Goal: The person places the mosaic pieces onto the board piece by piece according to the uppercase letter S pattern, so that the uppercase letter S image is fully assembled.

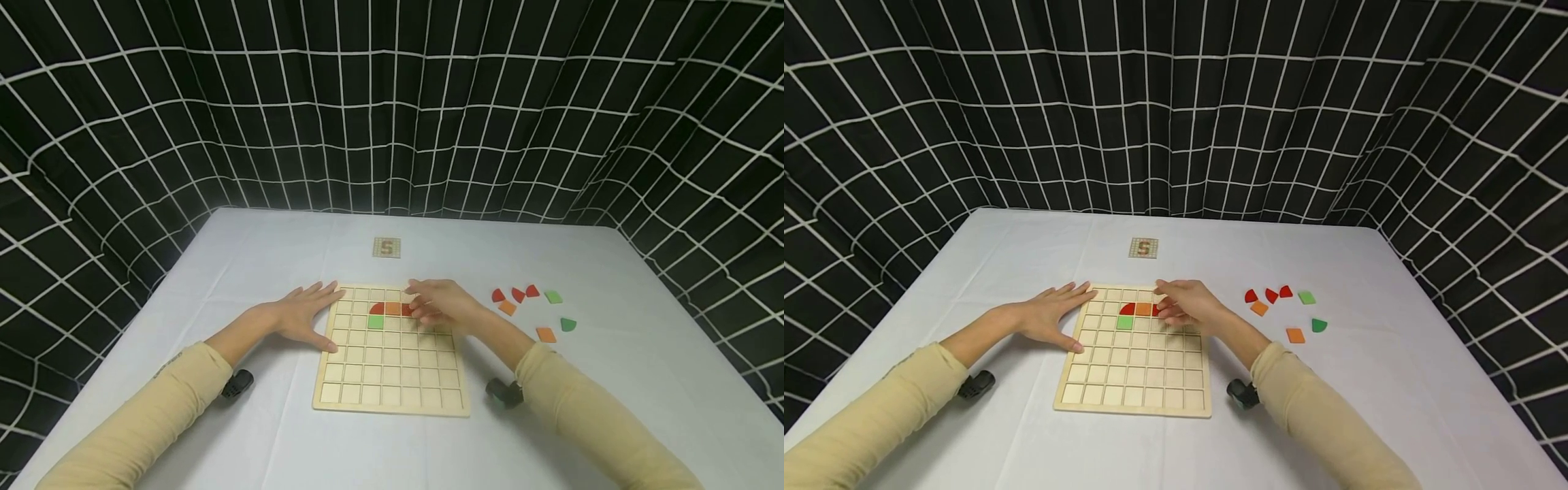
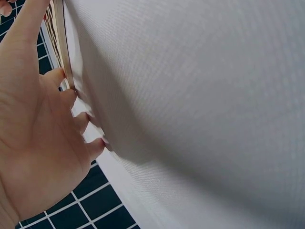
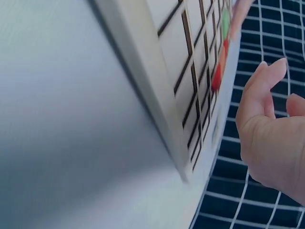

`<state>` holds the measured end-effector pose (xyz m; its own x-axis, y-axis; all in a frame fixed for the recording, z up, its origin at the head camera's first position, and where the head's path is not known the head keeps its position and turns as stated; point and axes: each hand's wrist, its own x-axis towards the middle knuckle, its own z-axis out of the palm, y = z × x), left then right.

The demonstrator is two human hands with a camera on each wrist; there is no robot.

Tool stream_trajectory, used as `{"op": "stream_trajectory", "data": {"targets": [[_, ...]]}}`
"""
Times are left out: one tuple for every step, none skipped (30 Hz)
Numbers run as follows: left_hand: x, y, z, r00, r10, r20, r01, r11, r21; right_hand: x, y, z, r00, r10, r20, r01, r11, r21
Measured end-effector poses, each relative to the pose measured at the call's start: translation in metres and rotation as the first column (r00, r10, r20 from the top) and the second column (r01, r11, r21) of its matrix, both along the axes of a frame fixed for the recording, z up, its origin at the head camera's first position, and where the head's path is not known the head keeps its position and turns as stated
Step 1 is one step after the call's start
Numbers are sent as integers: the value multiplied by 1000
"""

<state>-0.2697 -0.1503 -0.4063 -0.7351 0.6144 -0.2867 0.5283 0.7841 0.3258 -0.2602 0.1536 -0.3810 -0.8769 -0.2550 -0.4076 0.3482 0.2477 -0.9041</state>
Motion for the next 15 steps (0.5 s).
{"op": "stream_trajectory", "data": {"targets": [[0, 0, 0, 1000, -1, 1, 1, 1000, 1, 0, 4, 1, 1000, -1, -8, 1, 1000, -9], [0, 0, 0, 1000, -2, 0, 2, 1000, 2, 0, 8, 3, 1000, -7, -13, 7, 1000, -17], [0, 0, 0, 1000, -4, -1, 4, 1000, 2, 0, 12, 4, 1000, -11, -20, 10, 1000, -26], [0, 0, 0, 1000, -7, -1, 7, 1000, 2, 0, 16, 5, 1000, -13, -25, 12, 999, -36], [0, 1, 0, 1000, -8, -2, 8, 1000, 2, 0, 21, 7, 999, -17, -28, 16, 999, -47], [0, 1, 0, 1000, -9, -2, 9, 1000, 2, -1, 25, 8, 999, -25, -30, 23, 998, -56], [0, 1, 0, 1000, -9, -4, 9, 1000, 1, -1, 29, 9, 999, -33, -34, 31, 998, -56], [0, 0, 0, 1000, -10, -6, 10, 1000, 1, -2, 33, 10, 998, -42, -36, 40, 998, -56], [0, 0, 0, 1000, -10, -6, 10, 1000, 0, -3, 38, 11, 998, -54, -34, 52, 997, -65], [0, 0, 0, 1000, -9, -6, 9, 1000, -1, -4, 42, 13, 997, -64, -35, 62, 995, -75], [0, 0, 0, 1000, -8, -6, 8, 1000, -1, -5, 46, 14, 996, -79, -34, 76, 994, -82], [0, 0, 0, 1000, -7, -6, 7, 1000, -1, -6, 50, 15, 995, -93, -34, 90, 992, -91], [0, 0, 0, 1000, -8, -7, 8, 1000, -1, -7, 55, 16, 994, -106, -34, 102, 989, -105], [1, 0, 0, 1000, -8, -6, 8, 1000, 1, -8, 60, 17, 993, -116, -32, 111, 986, -124], [1, 0, 0, 1000, -9, -5, 9, 1000, 3, -8, 65, 18, 991, -131, -28, 126, 982, -143]]}}
